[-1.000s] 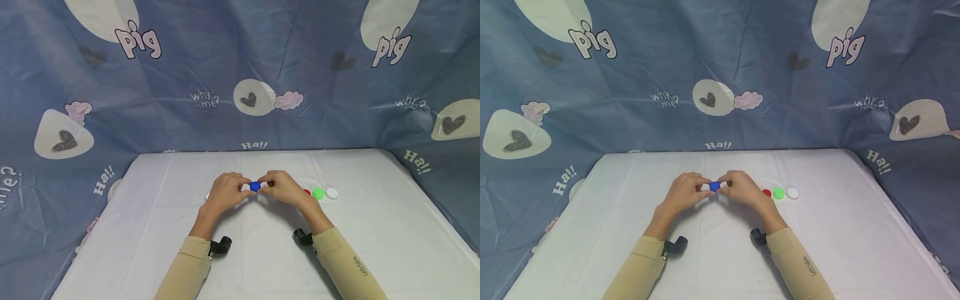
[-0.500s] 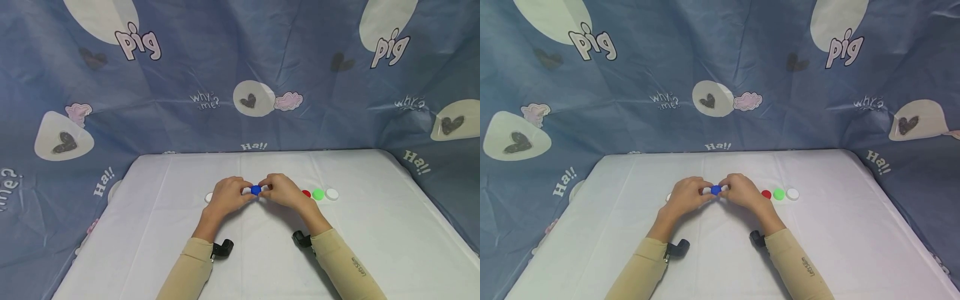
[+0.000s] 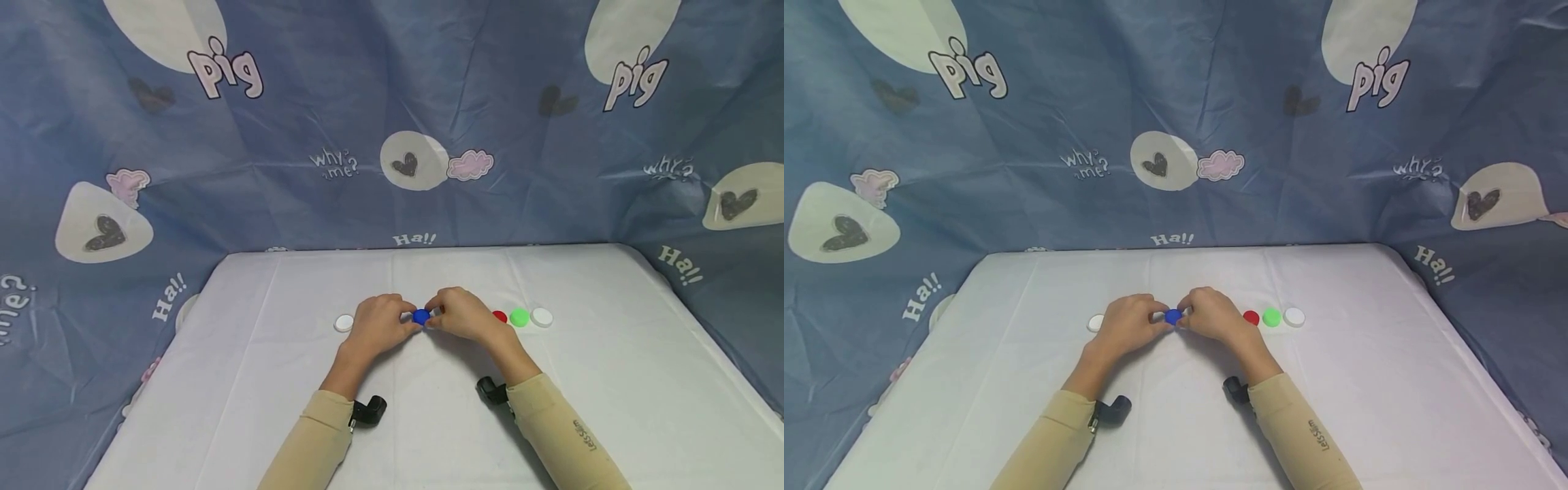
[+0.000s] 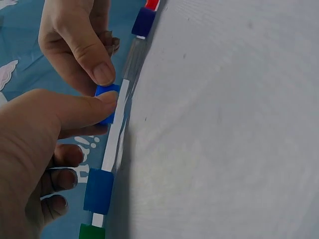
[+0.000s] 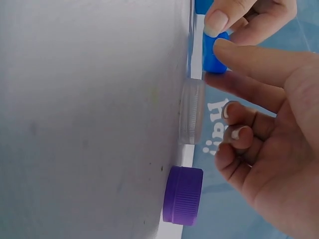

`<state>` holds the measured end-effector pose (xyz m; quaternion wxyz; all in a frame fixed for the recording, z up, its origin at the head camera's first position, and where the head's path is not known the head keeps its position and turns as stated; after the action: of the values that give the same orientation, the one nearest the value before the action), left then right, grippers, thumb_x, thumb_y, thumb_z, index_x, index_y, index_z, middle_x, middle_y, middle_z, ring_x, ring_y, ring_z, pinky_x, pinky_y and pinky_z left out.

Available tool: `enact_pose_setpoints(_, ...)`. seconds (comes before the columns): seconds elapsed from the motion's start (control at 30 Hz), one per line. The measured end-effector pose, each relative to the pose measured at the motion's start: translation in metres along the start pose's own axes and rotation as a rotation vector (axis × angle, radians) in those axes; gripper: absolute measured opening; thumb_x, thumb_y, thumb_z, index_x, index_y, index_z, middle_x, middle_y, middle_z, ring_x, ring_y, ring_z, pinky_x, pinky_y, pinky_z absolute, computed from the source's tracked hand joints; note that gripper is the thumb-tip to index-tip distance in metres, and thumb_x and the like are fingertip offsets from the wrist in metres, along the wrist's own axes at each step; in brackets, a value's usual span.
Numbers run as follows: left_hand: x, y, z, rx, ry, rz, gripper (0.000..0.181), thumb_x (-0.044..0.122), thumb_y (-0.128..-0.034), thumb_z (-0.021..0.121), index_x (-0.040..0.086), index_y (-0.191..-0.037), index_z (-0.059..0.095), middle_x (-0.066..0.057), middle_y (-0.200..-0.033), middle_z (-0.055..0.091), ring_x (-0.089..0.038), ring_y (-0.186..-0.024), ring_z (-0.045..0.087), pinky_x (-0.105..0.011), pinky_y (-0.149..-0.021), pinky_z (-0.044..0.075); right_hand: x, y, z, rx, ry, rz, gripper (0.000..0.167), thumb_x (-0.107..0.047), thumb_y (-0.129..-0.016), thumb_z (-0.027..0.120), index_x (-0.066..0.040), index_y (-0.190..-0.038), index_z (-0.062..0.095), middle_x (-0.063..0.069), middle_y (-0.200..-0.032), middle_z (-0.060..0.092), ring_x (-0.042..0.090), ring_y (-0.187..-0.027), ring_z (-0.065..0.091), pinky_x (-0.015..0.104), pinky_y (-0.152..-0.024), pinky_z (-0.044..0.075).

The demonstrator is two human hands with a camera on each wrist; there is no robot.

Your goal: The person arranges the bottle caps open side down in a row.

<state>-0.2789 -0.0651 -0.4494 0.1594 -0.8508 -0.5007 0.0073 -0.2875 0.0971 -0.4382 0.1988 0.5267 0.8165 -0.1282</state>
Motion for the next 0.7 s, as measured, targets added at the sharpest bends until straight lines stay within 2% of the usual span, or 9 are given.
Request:
enact_pose_setpoints(0.17, 0.0014, 0.0010, 0.0024, -0.034, 0.005, -0.017, 0.030, 0.049, -0.0805, 0.078, 0.032, -0.106, 0.078, 0.009, -0.081, 0.065, -0.011, -0.071, 0.061, -0.028, -0.058, 0.045, 0.0006, 0.0000, 0.0030, 0.002, 0.020, 0.001, 0.027, -0.025, -0.081, 0.080, -0.012, -0.105, 0.079, 0.001, -0.100, 0.073, 0.013, -0.086, 0.064, 0.035, -0.081, 0.052)
enact_pose_setpoints(0.47, 0.0030, 0.0012, 0.0046, -0.028, 0.008, -0.022, 0.031, 0.050, -0.0777, 0.080, 0.032, -0.103, 0.079, 0.010, -0.079, 0.065, -0.009, -0.069, 0.061, -0.025, -0.056, 0.042, -0.0017, 0.0013, 0.0026, -0.002, 0.037, 0.017, 0.024, -0.024, -0.079, 0.081, -0.013, -0.100, 0.080, 0.001, -0.099, 0.074, 0.017, -0.092, 0.067, 0.038, -0.085, 0.053)
enact_pose_setpoints(0.7, 0.0039, 0.0013, 0.0034, -0.032, 0.006, -0.024, 0.032, 0.049, -0.0781, 0.079, 0.031, -0.104, 0.079, 0.009, -0.081, 0.067, -0.011, -0.071, 0.063, -0.026, -0.057, 0.043, -0.0017, 0.0003, 0.0033, -0.011, 0.032, 0.025, 0.025, -0.023, -0.079, 0.082, -0.012, -0.101, 0.079, 0.000, -0.098, 0.075, 0.014, -0.088, 0.065, 0.036, -0.082, 0.053)
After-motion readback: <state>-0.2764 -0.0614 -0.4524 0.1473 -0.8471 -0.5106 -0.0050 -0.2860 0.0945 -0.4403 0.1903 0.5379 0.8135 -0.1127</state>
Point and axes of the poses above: each hand's wrist, its own y-axis away from the middle knuckle, its own z-axis out of the palm, x = y × z, the point moved 4 cm from there along -y, towards the middle knuckle
